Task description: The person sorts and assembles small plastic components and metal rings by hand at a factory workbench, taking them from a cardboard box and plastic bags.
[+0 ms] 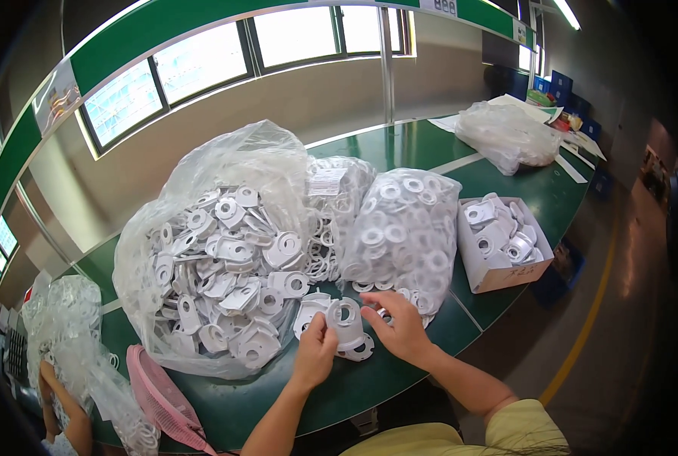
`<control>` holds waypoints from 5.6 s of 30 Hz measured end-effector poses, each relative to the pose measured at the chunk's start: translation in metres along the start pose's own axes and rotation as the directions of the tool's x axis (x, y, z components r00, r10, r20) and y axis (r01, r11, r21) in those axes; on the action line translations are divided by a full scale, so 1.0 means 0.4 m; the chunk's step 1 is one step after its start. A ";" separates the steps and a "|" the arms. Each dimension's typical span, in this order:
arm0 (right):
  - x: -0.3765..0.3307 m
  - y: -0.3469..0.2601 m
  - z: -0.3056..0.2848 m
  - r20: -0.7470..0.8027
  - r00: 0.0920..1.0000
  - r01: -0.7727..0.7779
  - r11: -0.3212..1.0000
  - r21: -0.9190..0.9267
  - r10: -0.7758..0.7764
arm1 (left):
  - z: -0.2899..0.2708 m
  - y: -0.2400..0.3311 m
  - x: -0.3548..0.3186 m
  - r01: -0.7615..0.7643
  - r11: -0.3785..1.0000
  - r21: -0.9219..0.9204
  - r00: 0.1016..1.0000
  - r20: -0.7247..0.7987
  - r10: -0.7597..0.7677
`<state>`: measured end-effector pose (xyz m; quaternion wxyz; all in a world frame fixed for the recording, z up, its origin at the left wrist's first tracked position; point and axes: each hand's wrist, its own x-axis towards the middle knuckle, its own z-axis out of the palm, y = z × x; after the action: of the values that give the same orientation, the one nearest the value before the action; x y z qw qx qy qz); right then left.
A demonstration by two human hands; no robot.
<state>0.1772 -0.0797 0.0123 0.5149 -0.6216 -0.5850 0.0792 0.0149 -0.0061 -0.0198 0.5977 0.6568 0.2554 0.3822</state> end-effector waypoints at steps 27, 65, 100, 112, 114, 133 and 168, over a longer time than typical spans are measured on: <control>0.059 -0.039 0.043 0.278 0.942 -0.300 0.846 0.441 0.189 | 0.019 0.027 -0.004 0.071 0.871 -0.486 0.995 -0.021 -0.093; 0.161 0.065 -0.027 0.336 0.937 -0.255 0.848 0.465 0.098 | -0.097 0.047 0.026 0.522 0.770 -0.368 0.806 -0.085 -0.586; 0.114 -0.004 0.065 0.182 0.935 0.246 0.927 0.282 -0.303 | -0.037 0.039 0.014 0.480 0.668 -0.569 0.877 0.323 -0.355; 0.037 0.077 -0.039 0.690 0.704 0.347 0.929 -0.130 -0.166 | -0.061 0.053 0.027 0.365 0.717 -0.593 0.912 0.073 -0.403; 0.058 0.078 -0.048 0.724 0.682 0.256 0.961 -0.108 -0.101 | -0.061 0.056 0.026 0.374 0.701 -0.608 0.906 0.077 -0.416; 0.165 0.053 0.075 0.460 0.888 -0.165 0.928 0.333 -0.007 | -0.044 0.056 0.014 0.417 0.770 -0.483 0.909 0.242 -0.340; 0.112 0.059 0.104 0.411 0.909 -0.303 0.783 0.543 0.066 | -0.024 -0.003 0.013 -0.004 0.986 0.165 0.982 -0.187 0.036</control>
<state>0.1768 -0.0156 -0.0014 0.5533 -0.4569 -0.5516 0.4253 0.0102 0.0038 -0.0200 0.5109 0.6667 0.3351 0.4269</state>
